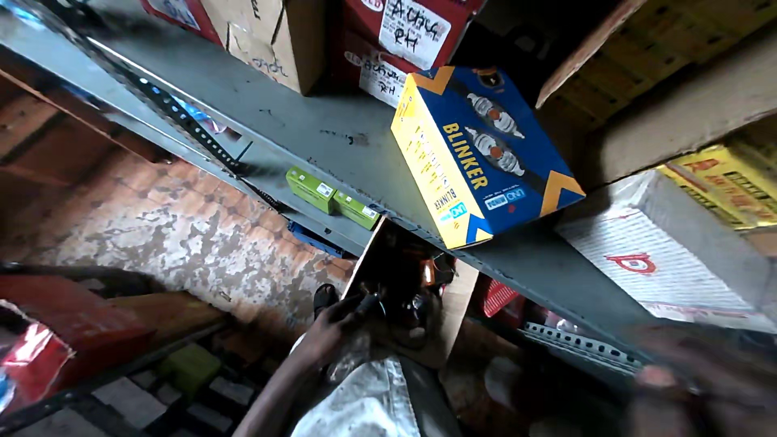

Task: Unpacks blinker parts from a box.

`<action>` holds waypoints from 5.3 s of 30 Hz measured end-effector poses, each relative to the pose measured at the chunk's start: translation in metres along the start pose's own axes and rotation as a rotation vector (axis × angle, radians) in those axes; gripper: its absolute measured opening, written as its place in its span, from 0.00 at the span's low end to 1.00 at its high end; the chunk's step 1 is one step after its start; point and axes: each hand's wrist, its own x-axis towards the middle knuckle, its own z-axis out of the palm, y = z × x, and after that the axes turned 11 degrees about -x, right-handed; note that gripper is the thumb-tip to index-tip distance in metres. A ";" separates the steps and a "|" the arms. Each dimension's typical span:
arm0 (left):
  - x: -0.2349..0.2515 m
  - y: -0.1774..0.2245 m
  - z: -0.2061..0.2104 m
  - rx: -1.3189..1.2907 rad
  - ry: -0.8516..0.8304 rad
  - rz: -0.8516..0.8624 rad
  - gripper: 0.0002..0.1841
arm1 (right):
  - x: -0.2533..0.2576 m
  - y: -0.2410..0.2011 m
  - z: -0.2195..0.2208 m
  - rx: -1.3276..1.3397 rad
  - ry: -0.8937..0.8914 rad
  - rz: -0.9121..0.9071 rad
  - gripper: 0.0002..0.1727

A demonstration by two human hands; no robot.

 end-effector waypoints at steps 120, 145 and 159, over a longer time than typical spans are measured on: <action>0.030 0.017 0.024 -0.583 -0.132 0.129 0.19 | -0.152 0.138 0.101 1.384 -0.265 0.973 0.25; 0.010 0.022 0.004 -0.839 -0.380 0.155 0.23 | -0.127 0.122 0.093 1.249 -0.338 0.993 0.27; 0.003 0.025 0.028 -0.843 -0.339 -0.041 0.24 | -0.111 0.112 0.094 1.254 -0.340 0.943 0.27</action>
